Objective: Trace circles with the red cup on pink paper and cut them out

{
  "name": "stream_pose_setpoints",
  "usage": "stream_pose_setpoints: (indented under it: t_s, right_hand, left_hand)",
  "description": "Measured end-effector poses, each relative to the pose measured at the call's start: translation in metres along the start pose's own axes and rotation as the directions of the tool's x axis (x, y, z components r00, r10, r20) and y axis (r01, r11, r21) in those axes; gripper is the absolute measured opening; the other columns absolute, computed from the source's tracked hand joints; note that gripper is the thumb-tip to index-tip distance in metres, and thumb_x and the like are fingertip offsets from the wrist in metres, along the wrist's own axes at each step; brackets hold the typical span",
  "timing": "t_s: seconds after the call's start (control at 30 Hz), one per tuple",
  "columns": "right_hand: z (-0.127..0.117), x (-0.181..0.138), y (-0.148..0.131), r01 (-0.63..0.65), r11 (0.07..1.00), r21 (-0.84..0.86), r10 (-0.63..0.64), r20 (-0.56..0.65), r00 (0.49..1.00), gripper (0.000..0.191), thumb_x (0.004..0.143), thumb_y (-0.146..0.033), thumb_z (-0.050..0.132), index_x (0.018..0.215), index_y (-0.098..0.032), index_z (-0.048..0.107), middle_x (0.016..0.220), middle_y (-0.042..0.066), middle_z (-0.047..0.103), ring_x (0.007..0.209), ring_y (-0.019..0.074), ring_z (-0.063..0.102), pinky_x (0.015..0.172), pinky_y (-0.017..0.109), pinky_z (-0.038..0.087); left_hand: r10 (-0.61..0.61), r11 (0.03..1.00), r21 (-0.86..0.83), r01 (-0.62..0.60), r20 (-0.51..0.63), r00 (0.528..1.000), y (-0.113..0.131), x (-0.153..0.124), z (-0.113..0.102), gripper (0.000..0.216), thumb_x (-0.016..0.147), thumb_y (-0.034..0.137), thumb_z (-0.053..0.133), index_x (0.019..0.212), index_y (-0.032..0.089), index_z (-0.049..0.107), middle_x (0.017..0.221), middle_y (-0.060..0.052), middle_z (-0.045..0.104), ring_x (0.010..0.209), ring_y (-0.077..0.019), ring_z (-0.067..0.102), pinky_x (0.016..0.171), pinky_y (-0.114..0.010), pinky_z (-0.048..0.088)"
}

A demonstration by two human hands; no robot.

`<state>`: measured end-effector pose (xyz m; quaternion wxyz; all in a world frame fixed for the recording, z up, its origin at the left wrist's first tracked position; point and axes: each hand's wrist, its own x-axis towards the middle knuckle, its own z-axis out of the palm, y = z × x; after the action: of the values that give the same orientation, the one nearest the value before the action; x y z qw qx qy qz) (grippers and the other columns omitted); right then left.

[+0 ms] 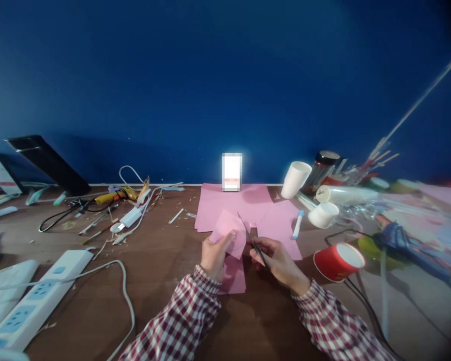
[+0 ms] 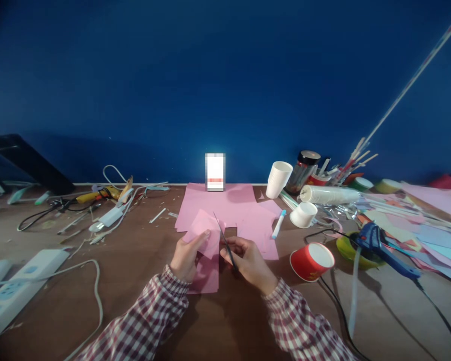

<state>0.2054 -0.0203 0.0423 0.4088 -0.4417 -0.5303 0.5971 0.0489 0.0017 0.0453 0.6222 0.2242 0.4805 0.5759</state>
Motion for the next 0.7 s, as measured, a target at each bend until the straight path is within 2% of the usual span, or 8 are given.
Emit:
stream_pose_setpoints:
  t_s: [0.4, 0.5, 0.6, 0.7]
  right_hand:
    - [0.0013, -0.0007, 0.0009, -0.026, 1.0, -0.016, 0.026, -0.031, 0.999, 0.03, 0.077, -0.039, 0.067, 0.094, -0.015, 0.061, 0.063, -0.003, 0.054, 0.048, 0.0071, 0.049, 0.044, 0.019, 0.038]
    - [0.0019, -0.0004, -0.001, -0.027, 0.999, -0.027, 0.026, -0.058, 0.998, 0.032, 0.077, -0.039, 0.067, 0.097, -0.015, 0.061, 0.064, -0.002, 0.057, 0.049, 0.0074, 0.051, 0.045, 0.02, 0.041]
    - [0.0032, 0.0, -0.0034, -0.048, 0.999, -0.022, 0.045, -0.1, 0.994, 0.035, 0.076, -0.04, 0.067, 0.098, -0.013, 0.061, 0.064, -0.001, 0.058, 0.048, 0.008, 0.051, 0.045, 0.02, 0.041]
    - [0.0049, 0.0001, -0.0042, -0.048, 0.999, 0.006, 0.048, -0.128, 0.991, 0.037, 0.075, -0.041, 0.068, 0.098, -0.014, 0.059, 0.065, -0.001, 0.058, 0.049, 0.0081, 0.051, 0.043, 0.019, 0.04]
  left_hand:
    - [0.0, 1.0, -0.004, 0.0, -0.01, 1.0, 0.0022, -0.0004, 0.0006, 0.038, 0.05, 0.03, 0.083, 0.079, 0.009, 0.069, 0.067, -0.005, 0.067, 0.056, -0.0142, 0.06, 0.054, -0.025, 0.049]
    - [-0.003, 0.999, 0.041, 0.004, -0.025, 1.0, 0.0025, 0.0, -0.0007, 0.032, 0.052, 0.032, 0.082, 0.073, 0.012, 0.068, 0.059, -0.002, 0.064, 0.049, -0.0124, 0.057, 0.047, -0.023, 0.046]
    - [-0.009, 0.997, 0.075, 0.013, -0.056, 0.998, 0.0006, 0.002, -0.0024, 0.032, 0.052, 0.035, 0.081, 0.069, 0.013, 0.066, 0.051, 0.001, 0.059, 0.04, -0.0104, 0.051, 0.035, -0.021, 0.037]
    - [0.005, 0.997, 0.078, 0.001, -0.08, 0.997, -0.0026, 0.0053, -0.0034, 0.035, 0.054, 0.038, 0.08, 0.071, 0.012, 0.065, 0.05, 0.002, 0.057, 0.038, -0.0092, 0.049, 0.034, -0.021, 0.035]
